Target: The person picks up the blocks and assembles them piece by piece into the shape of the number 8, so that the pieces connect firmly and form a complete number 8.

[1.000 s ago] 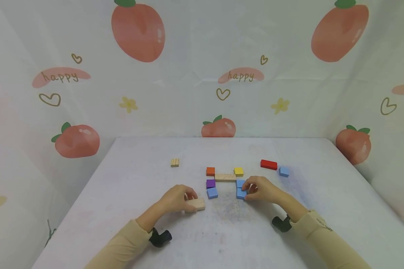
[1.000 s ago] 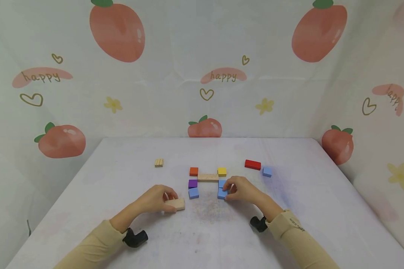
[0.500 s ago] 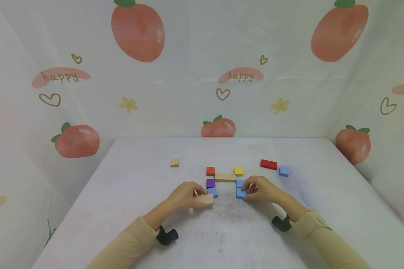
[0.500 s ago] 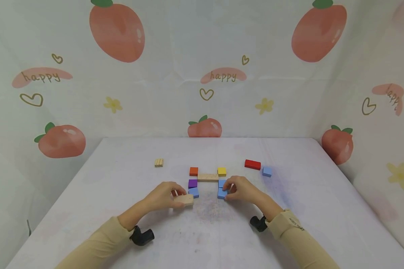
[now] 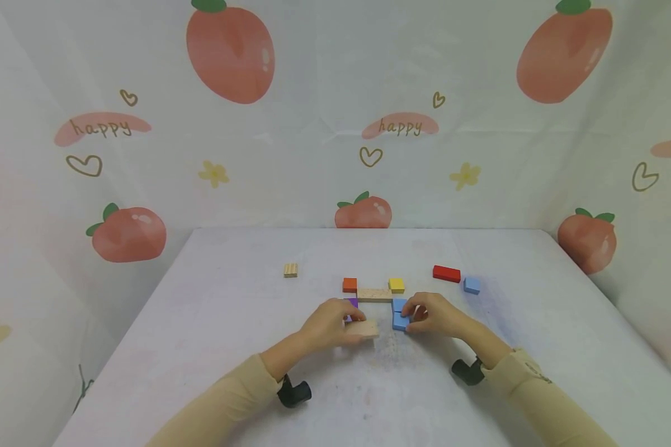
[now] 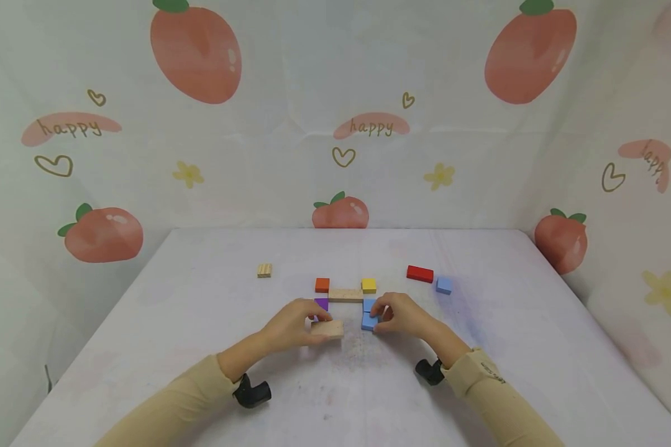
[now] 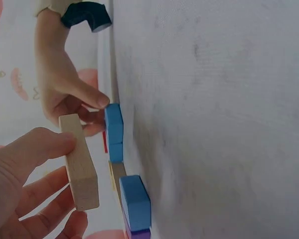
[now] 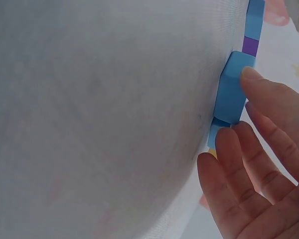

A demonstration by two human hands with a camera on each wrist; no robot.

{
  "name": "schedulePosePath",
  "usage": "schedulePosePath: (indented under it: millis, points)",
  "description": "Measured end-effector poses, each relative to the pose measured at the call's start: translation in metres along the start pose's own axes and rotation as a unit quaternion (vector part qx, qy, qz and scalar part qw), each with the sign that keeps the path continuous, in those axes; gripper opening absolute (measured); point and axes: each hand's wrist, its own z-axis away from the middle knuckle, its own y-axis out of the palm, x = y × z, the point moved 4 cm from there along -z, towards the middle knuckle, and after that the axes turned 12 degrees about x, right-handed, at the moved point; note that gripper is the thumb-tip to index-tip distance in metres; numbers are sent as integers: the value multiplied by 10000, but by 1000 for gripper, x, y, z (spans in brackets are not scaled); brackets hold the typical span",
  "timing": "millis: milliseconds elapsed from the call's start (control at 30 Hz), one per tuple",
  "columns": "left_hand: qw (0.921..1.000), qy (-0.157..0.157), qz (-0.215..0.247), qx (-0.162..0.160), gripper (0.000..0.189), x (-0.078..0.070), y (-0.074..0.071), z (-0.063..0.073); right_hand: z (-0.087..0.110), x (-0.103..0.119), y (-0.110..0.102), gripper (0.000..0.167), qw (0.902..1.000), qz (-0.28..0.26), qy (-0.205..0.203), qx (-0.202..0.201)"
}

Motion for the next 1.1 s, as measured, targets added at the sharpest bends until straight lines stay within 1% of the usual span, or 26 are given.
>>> schedulePosePath:
  millis: [267, 433, 600, 733, 900, 1100]
  points:
    - [9993, 212, -314, -53, 30, -12, 5, -10, -1, 1, -1, 21, 10000, -16, -27, 19]
    - [9985, 229, -501, -48, 29, -16, 7, -15, 0, 2, -1, 21, 10000, 12, -76, 6]
    - [9978, 155, -639, -17, 30, -17, 10, -19, 0, 3, -2, 21, 9999, 49, -135, -28]
    - [9974, -7, -726, 19, 31, -17, 14, -22, 0, 2, -2, 20, 9999, 14, -142, -27]
    - [9971, -167, -738, 0, 30, -16, 18, -26, 0, 2, -1, 20, 9999, 27, -158, -37]
    - [9971, -247, -723, 3, 29, -14, 21, -29, 1, 3, -2, 21, 9997, 36, -222, -39]
